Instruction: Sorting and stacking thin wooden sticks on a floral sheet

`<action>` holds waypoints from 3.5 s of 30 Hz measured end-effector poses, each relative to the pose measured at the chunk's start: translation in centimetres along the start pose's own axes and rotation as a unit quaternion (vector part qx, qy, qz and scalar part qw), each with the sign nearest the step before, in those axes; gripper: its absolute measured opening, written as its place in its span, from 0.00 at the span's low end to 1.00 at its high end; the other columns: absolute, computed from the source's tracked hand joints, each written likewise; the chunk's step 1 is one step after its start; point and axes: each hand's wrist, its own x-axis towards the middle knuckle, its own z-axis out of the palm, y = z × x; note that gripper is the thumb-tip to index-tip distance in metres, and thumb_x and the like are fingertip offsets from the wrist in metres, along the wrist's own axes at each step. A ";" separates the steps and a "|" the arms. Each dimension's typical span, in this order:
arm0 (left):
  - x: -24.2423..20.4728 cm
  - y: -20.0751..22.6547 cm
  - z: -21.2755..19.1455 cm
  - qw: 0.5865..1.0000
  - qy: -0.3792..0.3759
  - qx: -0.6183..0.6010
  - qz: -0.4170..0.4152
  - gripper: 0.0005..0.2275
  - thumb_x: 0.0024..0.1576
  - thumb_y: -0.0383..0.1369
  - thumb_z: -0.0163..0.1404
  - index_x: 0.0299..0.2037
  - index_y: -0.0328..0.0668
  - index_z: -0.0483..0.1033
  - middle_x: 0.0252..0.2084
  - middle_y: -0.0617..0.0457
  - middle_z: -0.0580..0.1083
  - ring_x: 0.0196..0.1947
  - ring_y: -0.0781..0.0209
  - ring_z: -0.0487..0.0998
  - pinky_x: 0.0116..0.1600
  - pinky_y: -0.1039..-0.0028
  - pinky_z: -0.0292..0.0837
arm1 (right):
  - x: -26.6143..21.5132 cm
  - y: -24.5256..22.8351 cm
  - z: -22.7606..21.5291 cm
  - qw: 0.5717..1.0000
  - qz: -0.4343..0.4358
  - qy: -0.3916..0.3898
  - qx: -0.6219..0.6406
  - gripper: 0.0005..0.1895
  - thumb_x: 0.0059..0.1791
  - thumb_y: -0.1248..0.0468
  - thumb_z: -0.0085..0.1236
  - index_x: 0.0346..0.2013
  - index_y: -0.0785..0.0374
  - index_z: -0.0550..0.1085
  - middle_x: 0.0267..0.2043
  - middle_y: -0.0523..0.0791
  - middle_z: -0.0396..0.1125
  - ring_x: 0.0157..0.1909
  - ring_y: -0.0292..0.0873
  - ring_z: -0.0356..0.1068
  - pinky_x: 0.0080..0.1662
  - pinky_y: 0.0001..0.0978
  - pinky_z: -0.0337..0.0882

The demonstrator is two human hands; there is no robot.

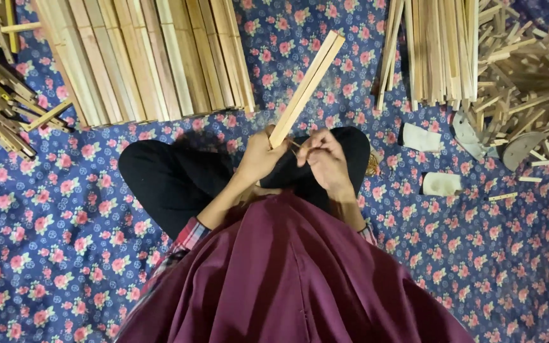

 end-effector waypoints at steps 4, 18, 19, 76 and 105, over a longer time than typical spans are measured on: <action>-2.2 2.0 -2.4 1.000 -0.022 0.014 0.006 0.13 0.54 0.39 0.57 0.34 0.35 0.73 0.26 0.31 0.75 0.34 0.30 0.80 0.39 0.52 0.73 | -0.3 2.2 -2.0 0.998 0.038 -0.026 -0.040 0.18 0.44 0.85 0.46 0.35 0.59 0.61 0.39 0.56 0.74 0.17 0.34 0.65 0.21 0.19 0.57; -6.4 0.1 -6.9 0.976 -0.097 0.197 0.000 0.19 0.58 0.43 0.54 0.47 0.31 0.75 0.33 0.28 0.78 0.38 0.28 0.81 0.43 0.49 0.77 | 5.0 -5.7 -0.2 0.916 0.014 -0.133 -0.378 0.12 0.45 0.69 0.69 0.36 0.74 0.74 0.29 0.56 0.71 0.17 0.45 0.71 0.21 0.33 0.71; -6.5 0.2 -6.8 0.988 -0.062 0.138 -0.018 0.18 0.58 0.44 0.55 0.44 0.32 0.75 0.31 0.29 0.78 0.38 0.29 0.81 0.41 0.50 0.76 | 4.1 -5.7 1.7 0.887 0.014 -0.148 -0.438 0.10 0.49 0.61 0.61 0.33 0.67 0.78 0.24 0.49 0.70 0.21 0.39 0.69 0.27 0.29 0.68; -0.9 -2.5 0.1 0.992 -0.123 0.028 -0.008 0.22 0.57 0.41 0.56 0.49 0.23 0.71 0.31 0.34 0.77 0.34 0.41 0.80 0.37 0.57 0.78 | 6.3 2.7 5.6 0.973 0.042 0.179 -0.138 0.22 0.54 0.44 0.53 0.41 0.62 0.71 0.32 0.49 0.74 0.31 0.45 0.78 0.37 0.44 0.84; -3.2 -0.8 -1.9 0.899 -0.216 -0.362 -0.120 0.13 0.66 0.35 0.47 0.46 0.26 0.63 0.22 0.50 0.66 0.13 0.67 0.70 0.17 0.76 0.71 | 7.3 -0.8 3.9 0.978 0.175 0.040 -0.104 0.29 0.56 0.37 0.37 0.54 0.57 0.66 0.49 0.53 0.75 0.49 0.51 0.79 0.50 0.50 0.81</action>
